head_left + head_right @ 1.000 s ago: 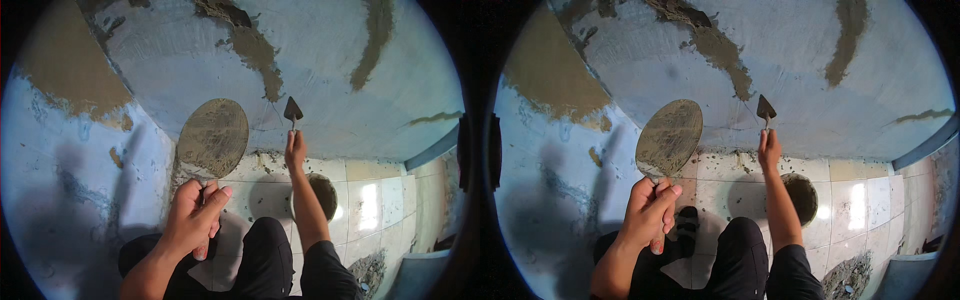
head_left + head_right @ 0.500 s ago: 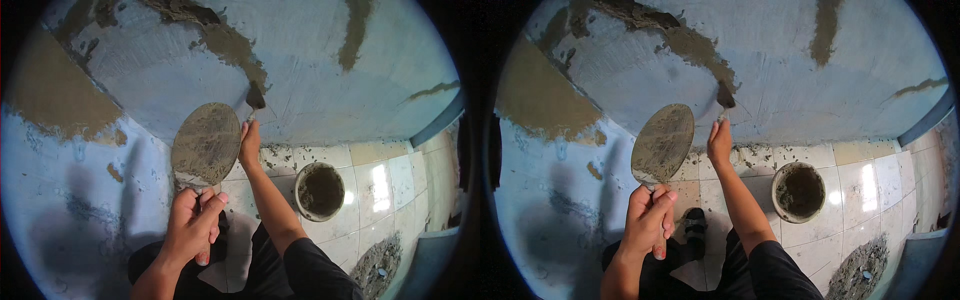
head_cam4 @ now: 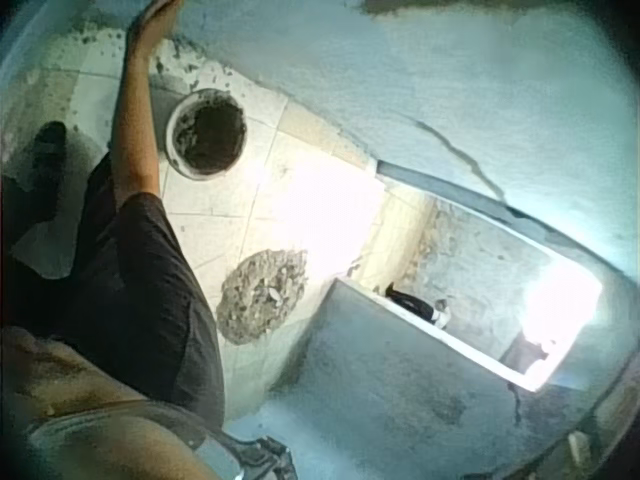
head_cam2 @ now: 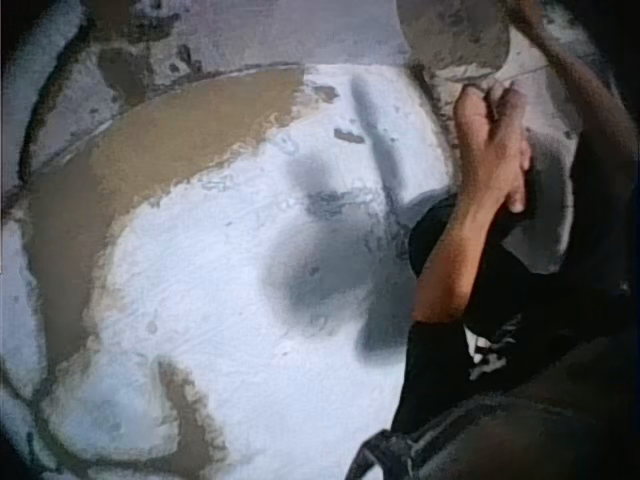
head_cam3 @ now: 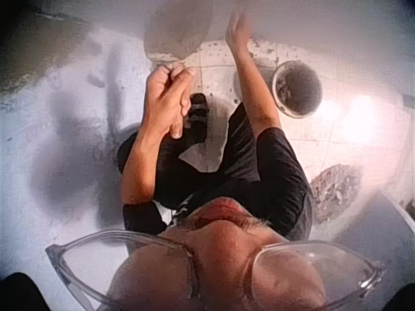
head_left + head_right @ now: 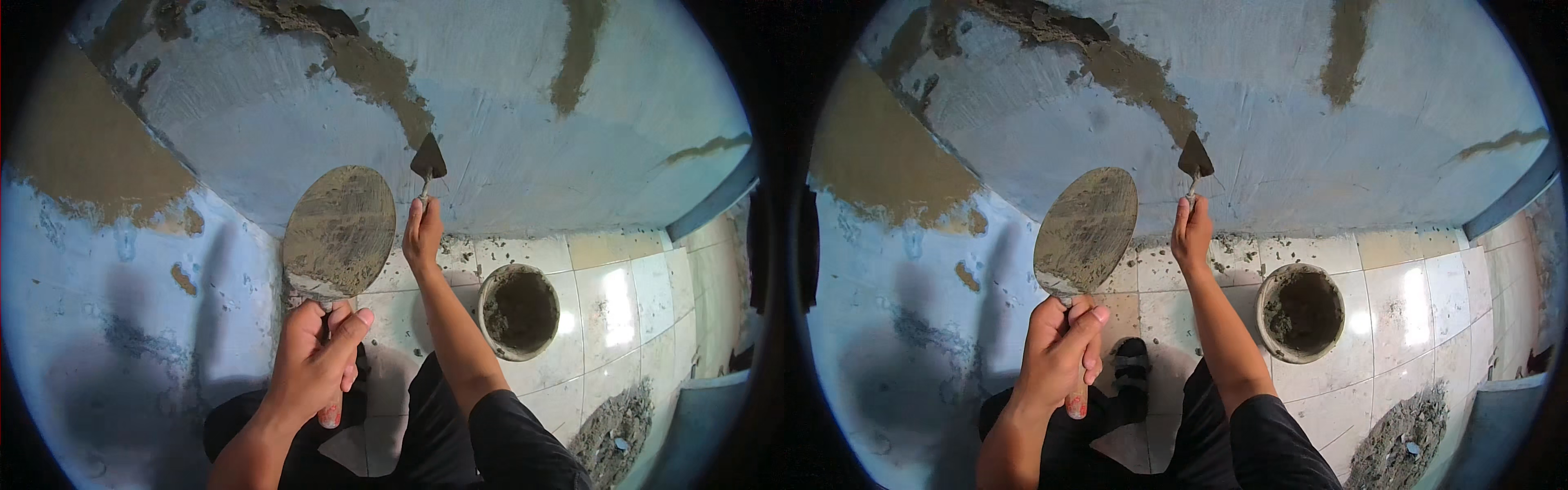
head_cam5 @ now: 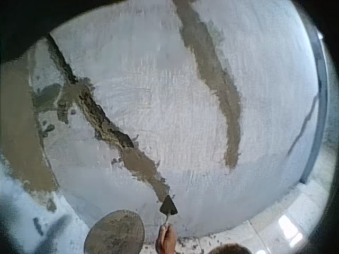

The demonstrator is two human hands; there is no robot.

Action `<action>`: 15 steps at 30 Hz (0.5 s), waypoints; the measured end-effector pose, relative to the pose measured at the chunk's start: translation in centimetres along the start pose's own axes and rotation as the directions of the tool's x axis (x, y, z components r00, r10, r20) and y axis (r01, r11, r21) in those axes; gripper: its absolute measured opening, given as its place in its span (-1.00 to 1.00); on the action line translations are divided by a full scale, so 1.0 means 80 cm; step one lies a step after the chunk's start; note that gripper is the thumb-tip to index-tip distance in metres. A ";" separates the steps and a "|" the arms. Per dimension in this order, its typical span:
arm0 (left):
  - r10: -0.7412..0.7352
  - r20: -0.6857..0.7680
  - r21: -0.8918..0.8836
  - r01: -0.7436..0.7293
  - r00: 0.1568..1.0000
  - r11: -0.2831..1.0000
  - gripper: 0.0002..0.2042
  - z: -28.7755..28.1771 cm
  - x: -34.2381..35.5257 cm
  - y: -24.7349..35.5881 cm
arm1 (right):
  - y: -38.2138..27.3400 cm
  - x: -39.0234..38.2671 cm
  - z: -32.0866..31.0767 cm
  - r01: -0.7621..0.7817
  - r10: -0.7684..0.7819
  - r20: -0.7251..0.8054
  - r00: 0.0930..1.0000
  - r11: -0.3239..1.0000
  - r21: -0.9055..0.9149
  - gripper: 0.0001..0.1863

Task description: The person patches a crack in a wall by applying cement from a bucket with a trowel.

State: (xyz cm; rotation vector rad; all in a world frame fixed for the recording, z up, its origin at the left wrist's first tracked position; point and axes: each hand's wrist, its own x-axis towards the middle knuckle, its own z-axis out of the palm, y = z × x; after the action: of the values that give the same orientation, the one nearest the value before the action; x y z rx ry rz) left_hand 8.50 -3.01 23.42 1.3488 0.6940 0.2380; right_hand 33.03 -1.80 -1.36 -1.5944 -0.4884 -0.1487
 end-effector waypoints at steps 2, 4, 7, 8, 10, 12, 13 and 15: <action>0.005 -0.002 -0.009 -0.005 1.000 1.000 -0.61 0.005 0.001 0.002 | 0.009 0.012 -0.009 0.063 -0.060 -0.038 0.997 0.996 0.060 -0.74; 0.002 0.010 -0.014 -0.001 1.000 1.000 -0.61 0.008 0.003 0.001 | 0.019 0.023 -0.022 0.062 -0.062 -0.023 0.998 0.998 0.032 -0.73; -0.011 0.022 0.033 0.010 1.000 0.999 -0.65 0.007 0.009 -0.003 | 0.020 0.033 -0.051 0.110 -0.111 0.026 0.994 0.994 0.008 -0.72; -0.031 0.006 0.090 0.030 1.000 0.995 -0.68 -0.002 0.008 -0.005 | -0.017 0.022 -0.058 -0.093 0.048 0.174 0.984 0.961 0.261 -0.70; -0.060 -0.017 0.151 0.062 0.998 0.987 -0.66 -0.006 0.010 0.002 | -0.072 0.011 -0.097 -0.301 0.148 0.348 0.926 0.844 0.443 -0.68; -0.032 -0.003 0.254 0.032 0.999 0.967 -0.64 -0.008 0.019 -0.001 | -0.104 0.002 -0.140 -0.414 0.125 0.530 0.839 0.779 0.471 -0.63; -0.029 -0.009 0.247 0.031 1.000 0.969 -0.64 -0.009 0.027 -0.008 | -0.122 0.002 -0.157 -0.414 0.121 0.537 0.835 0.781 0.468 -0.63; -0.023 0.081 0.359 -0.008 0.996 0.933 -0.64 -0.006 0.039 -0.014 | -0.154 0.005 -0.191 -0.414 0.057 0.659 0.750 0.817 0.401 -0.60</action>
State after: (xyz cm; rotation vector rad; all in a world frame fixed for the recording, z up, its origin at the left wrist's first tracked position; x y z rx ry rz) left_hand 10.39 -1.16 21.33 1.6952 0.6935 0.0462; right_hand 31.57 -16.47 11.53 -1.1032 -0.7460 0.7051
